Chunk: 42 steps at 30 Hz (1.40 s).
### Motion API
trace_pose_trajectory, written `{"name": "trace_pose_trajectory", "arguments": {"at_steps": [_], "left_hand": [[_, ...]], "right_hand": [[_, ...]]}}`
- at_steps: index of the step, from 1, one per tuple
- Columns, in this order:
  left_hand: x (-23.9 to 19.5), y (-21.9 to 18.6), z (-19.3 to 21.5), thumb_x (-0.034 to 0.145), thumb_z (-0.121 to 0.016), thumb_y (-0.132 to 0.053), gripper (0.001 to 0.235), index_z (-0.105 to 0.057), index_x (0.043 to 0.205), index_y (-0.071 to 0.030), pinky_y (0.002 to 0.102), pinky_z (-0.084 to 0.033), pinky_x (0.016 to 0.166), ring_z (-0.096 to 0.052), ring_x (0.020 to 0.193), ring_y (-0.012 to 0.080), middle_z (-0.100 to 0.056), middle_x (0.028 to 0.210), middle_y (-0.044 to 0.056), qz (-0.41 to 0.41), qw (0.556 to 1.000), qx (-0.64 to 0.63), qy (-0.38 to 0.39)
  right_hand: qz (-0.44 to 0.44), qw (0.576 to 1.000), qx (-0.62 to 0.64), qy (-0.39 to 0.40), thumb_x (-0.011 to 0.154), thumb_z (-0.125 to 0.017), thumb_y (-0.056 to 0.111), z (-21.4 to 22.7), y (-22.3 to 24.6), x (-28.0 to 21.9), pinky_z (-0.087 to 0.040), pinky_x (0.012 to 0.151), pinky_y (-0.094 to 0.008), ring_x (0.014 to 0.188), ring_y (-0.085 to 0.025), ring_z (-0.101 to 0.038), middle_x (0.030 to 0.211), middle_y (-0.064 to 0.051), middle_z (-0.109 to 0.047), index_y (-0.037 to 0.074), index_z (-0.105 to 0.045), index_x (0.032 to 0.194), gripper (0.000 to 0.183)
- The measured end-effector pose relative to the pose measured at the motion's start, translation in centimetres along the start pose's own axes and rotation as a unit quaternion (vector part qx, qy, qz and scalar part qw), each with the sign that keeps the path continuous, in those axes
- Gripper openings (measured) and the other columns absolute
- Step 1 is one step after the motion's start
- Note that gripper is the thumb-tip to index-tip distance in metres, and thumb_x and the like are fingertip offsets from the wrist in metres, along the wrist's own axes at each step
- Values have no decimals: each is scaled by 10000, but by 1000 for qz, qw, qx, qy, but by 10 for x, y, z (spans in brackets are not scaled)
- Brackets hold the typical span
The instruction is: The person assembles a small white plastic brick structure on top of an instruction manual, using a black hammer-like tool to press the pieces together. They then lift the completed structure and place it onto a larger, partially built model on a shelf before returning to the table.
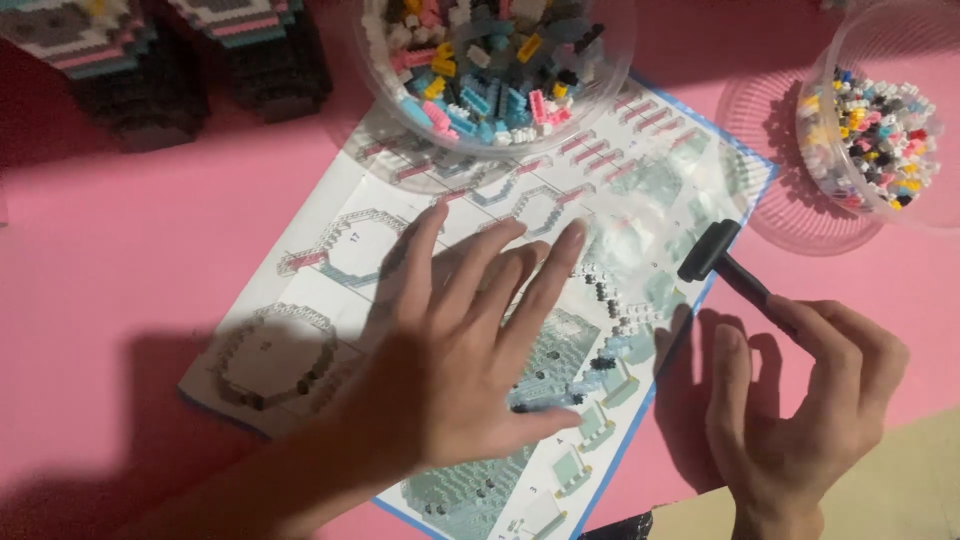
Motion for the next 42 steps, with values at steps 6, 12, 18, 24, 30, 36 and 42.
{"name": "trace_pose_trajectory", "arguments": {"at_steps": [6,12,18,24,30,36,42], "left_hand": [[-18,20,5,581,-891,-1025,1608,-232,1640,-10,734,-247,1268,-494,1538,358,-539,1619,173,28,992,-119,25],[-44,36,9,675,-878,-935,1468,-305,1571,76,715,-260,1260,-419,1574,353,-495,1627,221,35,996,-68,42],[-53,33,12,866,-822,-691,1033,-438,1535,-4,675,-256,1253,-482,1536,292,-556,1613,131,39,996,-61,52],[-66,34,13,891,-814,-645,875,-567,1465,-33,713,-308,1244,-485,1509,309,-569,1575,152,27,998,-40,36],[-77,27,18,942,-812,-693,807,-616,1463,-109,669,-372,1211,-532,1457,284,-602,1533,135,26,1000,-12,11],[-102,-30,5,983,-674,-128,441,-679,1423,-153,365,-472,632,-480,574,151,-461,641,-78,-144,984,65,89],[-94,-27,-4,1164,-553,-514,368,-750,1320,-246,240,-356,560,-384,569,75,-370,687,-122,-136,990,6,-38]], "right_hand": [[-4,1000,-15,16,1118,-827,-86,-4,-3,-2,-543,1070,-537,1177,-458,-642,1283,-365,-587,-175,-688,1311,254],[-46,994,62,75,975,-757,-20,-10,48,4,-588,1015,-457,1143,-388,-623,1252,-295,-581,-92,-720,1172,213],[-1,990,51,129,895,-662,444,-22,70,-11,-525,1007,-459,1142,-354,-558,1253,-165,-703,160,-817,1075,370],[4,995,41,96,906,-715,365,-17,55,-36,-514,935,-428,1058,-311,-571,1205,-129,-665,176,-825,1075,276],[104,969,76,211,989,-499,375,-15,49,-38,-307,512,-325,424,-114,-280,483,92,-385,308,-784,1007,293],[113,981,70,140,980,-585,233,-16,59,-38,-316,485,-253,456,-109,-286,552,56,-309,182,-795,1053,227],[85,980,86,156,949,-581,175,-17,68,-22,-390,478,-267,420,-119,-341,509,23,-398,119,-827,1003,257]]}}
Point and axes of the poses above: each hand's wrist, its own x-axis towards the middle knuckle, its own z-axis out of the back of the hand, y = z × x, the point moved 6 cm from there along x, towards the middle knuckle
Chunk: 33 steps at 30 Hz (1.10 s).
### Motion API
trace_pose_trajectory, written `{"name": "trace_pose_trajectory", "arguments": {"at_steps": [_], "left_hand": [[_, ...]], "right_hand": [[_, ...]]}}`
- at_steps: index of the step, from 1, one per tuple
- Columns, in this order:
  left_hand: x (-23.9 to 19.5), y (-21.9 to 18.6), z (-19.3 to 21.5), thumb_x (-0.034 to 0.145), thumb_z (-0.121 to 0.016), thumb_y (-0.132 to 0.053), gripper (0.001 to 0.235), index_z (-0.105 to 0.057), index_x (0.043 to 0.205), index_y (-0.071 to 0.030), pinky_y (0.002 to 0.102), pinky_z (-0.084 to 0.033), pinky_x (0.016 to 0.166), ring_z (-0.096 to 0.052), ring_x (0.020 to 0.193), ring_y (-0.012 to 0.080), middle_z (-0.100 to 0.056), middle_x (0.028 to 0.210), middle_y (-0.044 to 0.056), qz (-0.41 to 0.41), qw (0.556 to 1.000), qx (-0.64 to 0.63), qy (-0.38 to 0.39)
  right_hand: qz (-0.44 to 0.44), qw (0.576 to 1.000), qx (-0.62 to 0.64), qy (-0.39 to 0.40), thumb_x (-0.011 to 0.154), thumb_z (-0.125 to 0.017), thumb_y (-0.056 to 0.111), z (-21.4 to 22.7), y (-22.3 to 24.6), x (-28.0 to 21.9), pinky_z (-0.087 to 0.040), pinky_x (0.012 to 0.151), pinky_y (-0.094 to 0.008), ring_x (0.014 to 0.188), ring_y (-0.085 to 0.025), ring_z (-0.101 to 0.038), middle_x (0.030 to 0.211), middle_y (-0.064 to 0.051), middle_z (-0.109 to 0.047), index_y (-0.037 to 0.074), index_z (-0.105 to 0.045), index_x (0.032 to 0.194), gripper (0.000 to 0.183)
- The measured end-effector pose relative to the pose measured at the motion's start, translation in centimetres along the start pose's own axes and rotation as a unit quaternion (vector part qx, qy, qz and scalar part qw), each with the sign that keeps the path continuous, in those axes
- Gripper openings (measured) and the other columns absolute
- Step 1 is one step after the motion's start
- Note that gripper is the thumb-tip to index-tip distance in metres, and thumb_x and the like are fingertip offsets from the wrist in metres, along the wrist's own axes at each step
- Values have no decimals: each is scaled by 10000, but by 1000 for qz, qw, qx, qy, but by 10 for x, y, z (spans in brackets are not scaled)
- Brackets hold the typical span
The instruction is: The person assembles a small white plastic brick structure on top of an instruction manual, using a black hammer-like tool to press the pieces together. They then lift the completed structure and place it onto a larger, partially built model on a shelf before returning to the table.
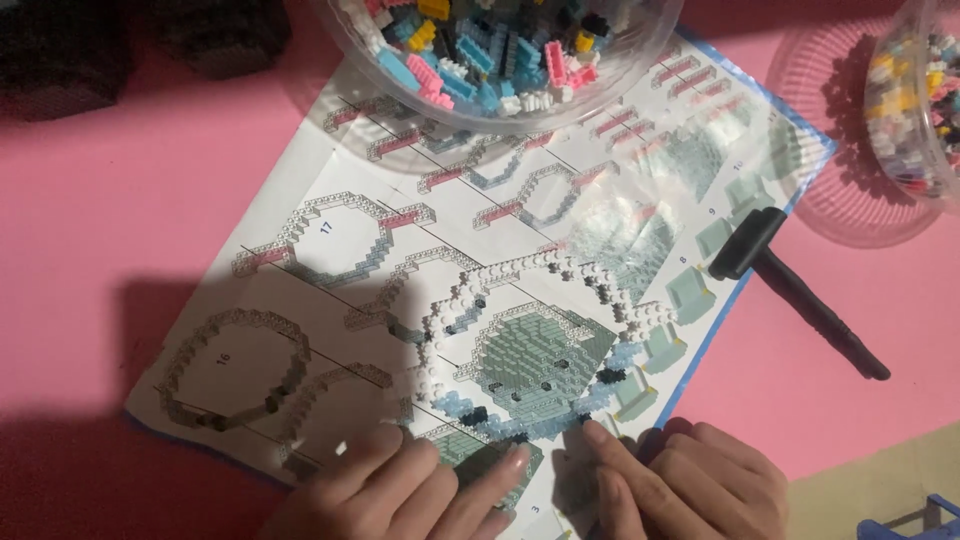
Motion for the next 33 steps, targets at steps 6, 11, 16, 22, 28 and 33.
{"name": "trace_pose_trajectory", "arguments": {"at_steps": [6,11,16,22,28,33], "left_hand": [[4,2,3,1155,-550,-510,398,-750,1327,-212,237,-310,523,-431,608,82,-434,706,-111,23,1000,10,14],[4,4,5,1154,-567,-484,387,-784,1277,-189,243,-354,549,-448,621,98,-484,718,-93,36,999,-15,4],[4,3,5,1155,-575,-487,371,-791,1275,-211,257,-370,590,-465,627,118,-495,722,-79,33,999,-23,10],[1,1,0,1142,-629,-508,379,-802,1311,-216,263,-364,619,-473,626,131,-512,707,-74,39,997,-43,41],[-1,0,-3,1155,-630,-466,338,-782,1291,-197,283,-375,592,-410,585,126,-447,674,-81,9,998,-49,35],[2,8,11,1148,-617,-485,346,-754,1353,-241,299,-421,674,-429,678,85,-396,759,-105,51,998,-12,30]], "right_hand": [[7,1000,8,-1,942,-608,175,-3,1,0,-364,461,-289,427,-133,-322,521,4,-457,104,-830,986,237],[33,998,-11,-48,897,-620,112,-2,7,6,-297,430,-288,424,-150,-249,497,-19,-362,67,-792,852,184],[84,996,12,34,950,-701,293,-3,12,3,-345,503,-247,478,-100,-270,565,57,-330,181,-778,1135,230],[96,994,14,55,930,-828,364,-10,8,-2,-395,520,-216,485,-54,-385,595,72,-485,212,-770,1197,313],[63,993,-10,101,972,-795,394,-14,4,-10,-337,528,-276,522,-108,-269,587,37,-365,246,-709,1342,408],[79,993,-9,88,991,-788,356,-16,-8,-26,-434,513,-231,464,-56,-326,576,103,-395,279,-668,1356,392]]}}
Point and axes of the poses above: each hand's wrist, its own x-axis towards the middle knuckle, its own z-axis out of the back of the hand, y = z × x, the point moved 6 cm from there along x, towards the middle knuckle
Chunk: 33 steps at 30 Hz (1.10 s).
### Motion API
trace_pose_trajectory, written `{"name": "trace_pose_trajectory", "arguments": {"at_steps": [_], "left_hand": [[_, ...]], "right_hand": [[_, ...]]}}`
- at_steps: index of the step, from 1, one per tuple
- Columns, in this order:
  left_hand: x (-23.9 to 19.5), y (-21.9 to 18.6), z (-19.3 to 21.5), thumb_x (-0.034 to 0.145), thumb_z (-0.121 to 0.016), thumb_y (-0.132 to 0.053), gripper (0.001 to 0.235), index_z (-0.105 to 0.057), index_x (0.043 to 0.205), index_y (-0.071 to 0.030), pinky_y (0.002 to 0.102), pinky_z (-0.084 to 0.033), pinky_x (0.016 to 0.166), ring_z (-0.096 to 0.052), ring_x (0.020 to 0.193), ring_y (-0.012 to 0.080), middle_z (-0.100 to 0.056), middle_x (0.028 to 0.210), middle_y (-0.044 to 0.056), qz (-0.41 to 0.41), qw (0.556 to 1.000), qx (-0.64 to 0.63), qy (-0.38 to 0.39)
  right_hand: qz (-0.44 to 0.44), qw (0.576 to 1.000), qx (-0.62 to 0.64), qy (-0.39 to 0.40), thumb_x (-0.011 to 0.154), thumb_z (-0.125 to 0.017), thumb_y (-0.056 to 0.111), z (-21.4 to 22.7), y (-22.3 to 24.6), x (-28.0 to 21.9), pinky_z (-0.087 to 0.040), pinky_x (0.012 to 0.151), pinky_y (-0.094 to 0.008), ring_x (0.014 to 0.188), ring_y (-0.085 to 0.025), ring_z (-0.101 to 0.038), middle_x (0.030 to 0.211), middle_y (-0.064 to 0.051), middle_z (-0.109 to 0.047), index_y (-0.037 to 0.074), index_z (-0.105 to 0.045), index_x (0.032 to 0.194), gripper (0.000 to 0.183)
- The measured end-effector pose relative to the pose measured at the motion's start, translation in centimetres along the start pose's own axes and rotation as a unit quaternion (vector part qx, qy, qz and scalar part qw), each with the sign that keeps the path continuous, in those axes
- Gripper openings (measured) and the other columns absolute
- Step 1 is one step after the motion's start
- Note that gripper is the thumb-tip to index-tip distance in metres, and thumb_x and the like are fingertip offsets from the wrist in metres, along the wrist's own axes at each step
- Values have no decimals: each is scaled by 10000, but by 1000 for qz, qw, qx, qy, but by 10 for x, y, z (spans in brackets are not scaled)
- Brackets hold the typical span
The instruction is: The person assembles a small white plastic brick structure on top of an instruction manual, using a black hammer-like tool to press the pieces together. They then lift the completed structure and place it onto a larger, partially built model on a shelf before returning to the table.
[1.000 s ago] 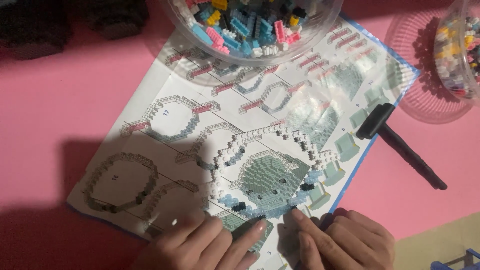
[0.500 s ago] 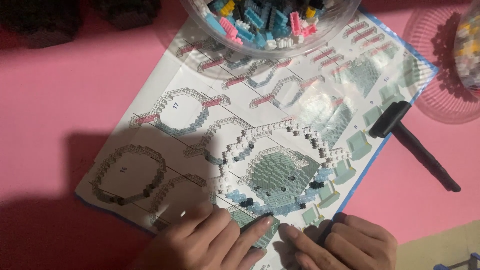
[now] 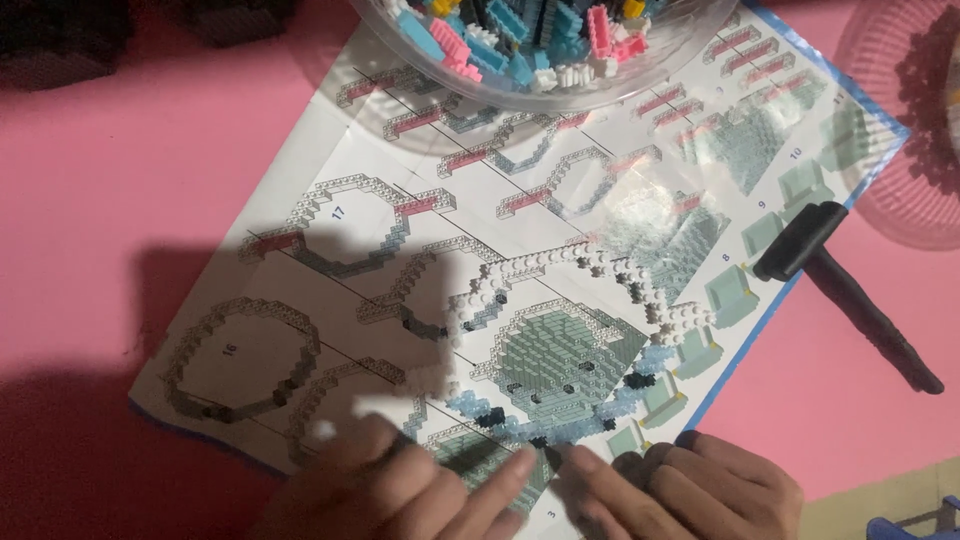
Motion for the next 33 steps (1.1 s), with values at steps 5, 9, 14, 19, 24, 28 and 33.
{"name": "trace_pose_trajectory", "arguments": {"at_steps": [5,9,14,19,24,28,33], "left_hand": [[14,30,12,1007,-845,-653,376,-775,1154,-314,362,-434,769,-543,666,121,-565,782,-132,123,991,24,-50],[16,27,8,902,-952,-696,408,-851,1083,-344,409,-436,783,-516,684,153,-532,745,-111,161,986,34,-2],[11,27,3,912,-948,-730,410,-847,1045,-356,414,-433,835,-520,696,172,-481,731,-79,148,988,49,-7],[15,29,9,996,-904,-636,327,-830,1067,-326,397,-419,778,-509,680,151,-491,738,-96,132,989,55,-19],[16,31,14,1020,-944,-494,305,-746,1086,-271,364,-395,762,-518,637,119,-539,767,-117,104,990,43,-79],[16,29,16,996,-993,-367,266,-752,1048,-269,365,-369,815,-525,638,109,-534,746,-113,112,988,45,-100],[17,27,16,978,-988,-366,208,-821,1069,-282,384,-410,783,-524,661,140,-532,707,-105,124,990,40,-46]], "right_hand": [[-174,982,50,-50,771,-941,271,14,-10,27,-480,551,-252,548,-141,-590,673,-56,-638,77,-775,1086,405],[-165,985,34,-36,897,-821,279,13,-8,40,-533,679,-271,665,-168,-508,822,-35,-532,205,-805,1129,244],[-150,986,61,-49,908,-770,240,11,-10,50,-509,696,-309,688,-223,-492,819,-60,-497,155,-828,1045,172],[-148,984,83,-61,823,-871,223,18,-8,47,-398,660,-304,686,-184,-442,808,-30,-488,119,-807,1031,241],[-157,985,65,16,836,-841,314,25,-11,43,-390,660,-345,688,-164,-478,810,-9,-573,182,-795,1154,348],[-164,985,60,-9,810,-878,318,25,-8,43,-386,690,-355,730,-162,-500,834,4,-565,187,-810,1109,333],[-153,983,54,-88,855,-802,294,16,-4,41,-407,648,-324,666,-210,-435,806,-76,-490,113,-811,1017,243]]}}
Point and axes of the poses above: each hand's wrist, its own x-axis towards the middle knuckle, its own z-axis out of the back of the hand, y = z × x, the point moved 6 cm from there along x, towards the middle knuckle
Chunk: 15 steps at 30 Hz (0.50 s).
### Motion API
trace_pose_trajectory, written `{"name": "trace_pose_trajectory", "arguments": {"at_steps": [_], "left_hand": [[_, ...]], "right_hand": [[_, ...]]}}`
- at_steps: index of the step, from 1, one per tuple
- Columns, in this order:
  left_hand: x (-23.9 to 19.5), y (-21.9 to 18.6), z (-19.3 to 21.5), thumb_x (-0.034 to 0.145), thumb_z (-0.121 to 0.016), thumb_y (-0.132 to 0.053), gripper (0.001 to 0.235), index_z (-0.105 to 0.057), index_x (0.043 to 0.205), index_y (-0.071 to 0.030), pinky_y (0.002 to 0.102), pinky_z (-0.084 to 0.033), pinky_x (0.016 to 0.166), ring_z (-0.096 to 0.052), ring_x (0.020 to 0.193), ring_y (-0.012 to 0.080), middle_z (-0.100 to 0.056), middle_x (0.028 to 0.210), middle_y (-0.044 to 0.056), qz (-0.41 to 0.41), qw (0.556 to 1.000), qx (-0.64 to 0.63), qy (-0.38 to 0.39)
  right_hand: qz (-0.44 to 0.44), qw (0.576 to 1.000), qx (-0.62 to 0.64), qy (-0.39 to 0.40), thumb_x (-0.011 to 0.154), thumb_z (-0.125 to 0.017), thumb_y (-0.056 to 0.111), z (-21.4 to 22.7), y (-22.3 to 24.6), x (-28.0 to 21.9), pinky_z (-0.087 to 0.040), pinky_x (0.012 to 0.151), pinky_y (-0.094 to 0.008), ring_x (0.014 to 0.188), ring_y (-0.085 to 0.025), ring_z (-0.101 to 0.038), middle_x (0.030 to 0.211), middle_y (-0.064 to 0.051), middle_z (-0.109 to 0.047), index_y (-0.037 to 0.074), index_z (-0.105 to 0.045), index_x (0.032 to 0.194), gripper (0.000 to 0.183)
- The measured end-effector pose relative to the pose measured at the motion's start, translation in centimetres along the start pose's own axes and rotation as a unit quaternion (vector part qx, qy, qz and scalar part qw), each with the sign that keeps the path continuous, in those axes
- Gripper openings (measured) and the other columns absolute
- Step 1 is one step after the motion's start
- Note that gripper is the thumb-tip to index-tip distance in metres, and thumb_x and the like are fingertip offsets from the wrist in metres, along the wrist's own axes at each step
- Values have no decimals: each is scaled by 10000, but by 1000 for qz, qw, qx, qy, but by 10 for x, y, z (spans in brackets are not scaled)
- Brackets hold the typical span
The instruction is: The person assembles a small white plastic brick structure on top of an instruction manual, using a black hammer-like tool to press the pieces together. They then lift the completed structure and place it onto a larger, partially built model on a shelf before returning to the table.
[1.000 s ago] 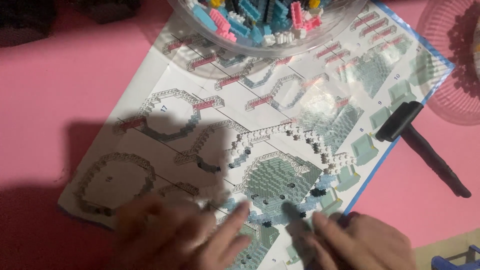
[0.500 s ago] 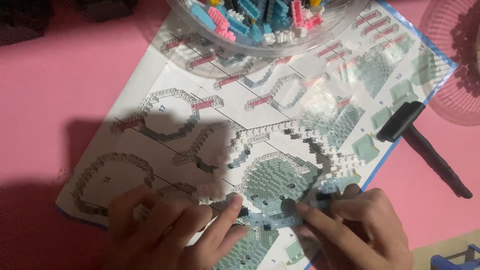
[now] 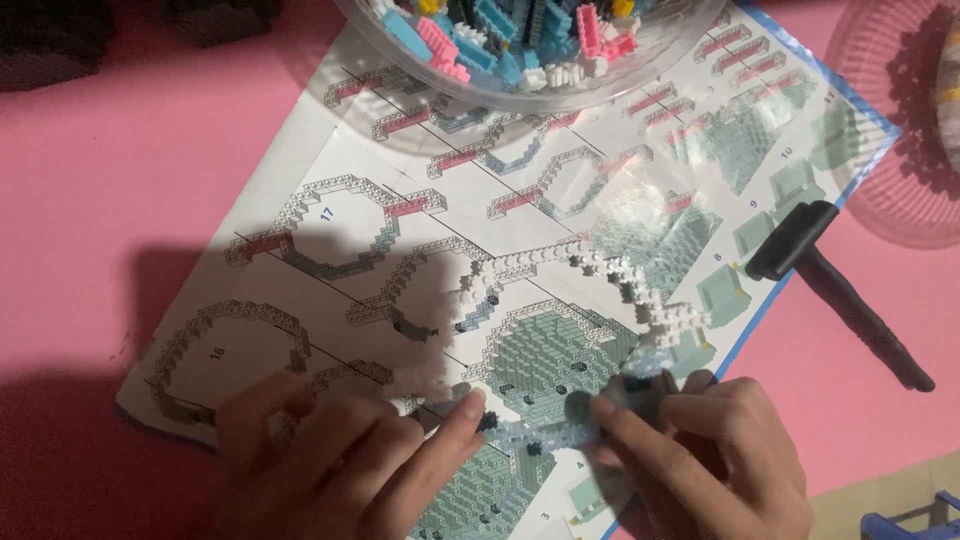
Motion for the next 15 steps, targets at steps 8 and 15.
{"name": "trace_pose_trajectory", "arguments": {"at_steps": [8,15], "left_hand": [[-4,3,-4,1004,-915,-494,242,-826,1101,-291,423,-435,853,-522,721,148,-491,721,-88,-20,1000,-1,22],[0,8,-4,1128,-405,-385,494,-818,1216,-129,459,-483,861,-559,830,213,-586,865,-3,-38,989,-113,89]], "right_hand": [[25,999,-41,2,845,-789,447,-4,2,-20,-413,654,-325,656,-145,-516,787,14,-560,239,-818,1034,282],[-29,999,-31,-29,894,-715,343,-7,-1,-23,-384,680,-342,635,-186,-504,740,-8,-624,139,-821,1011,258]]}}
Point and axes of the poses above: each hand's wrist, its own x-axis towards the middle knuckle, its own z-axis out of the back of the hand, y = z × x, the point moved 6 cm from there along x, towards the middle knuckle
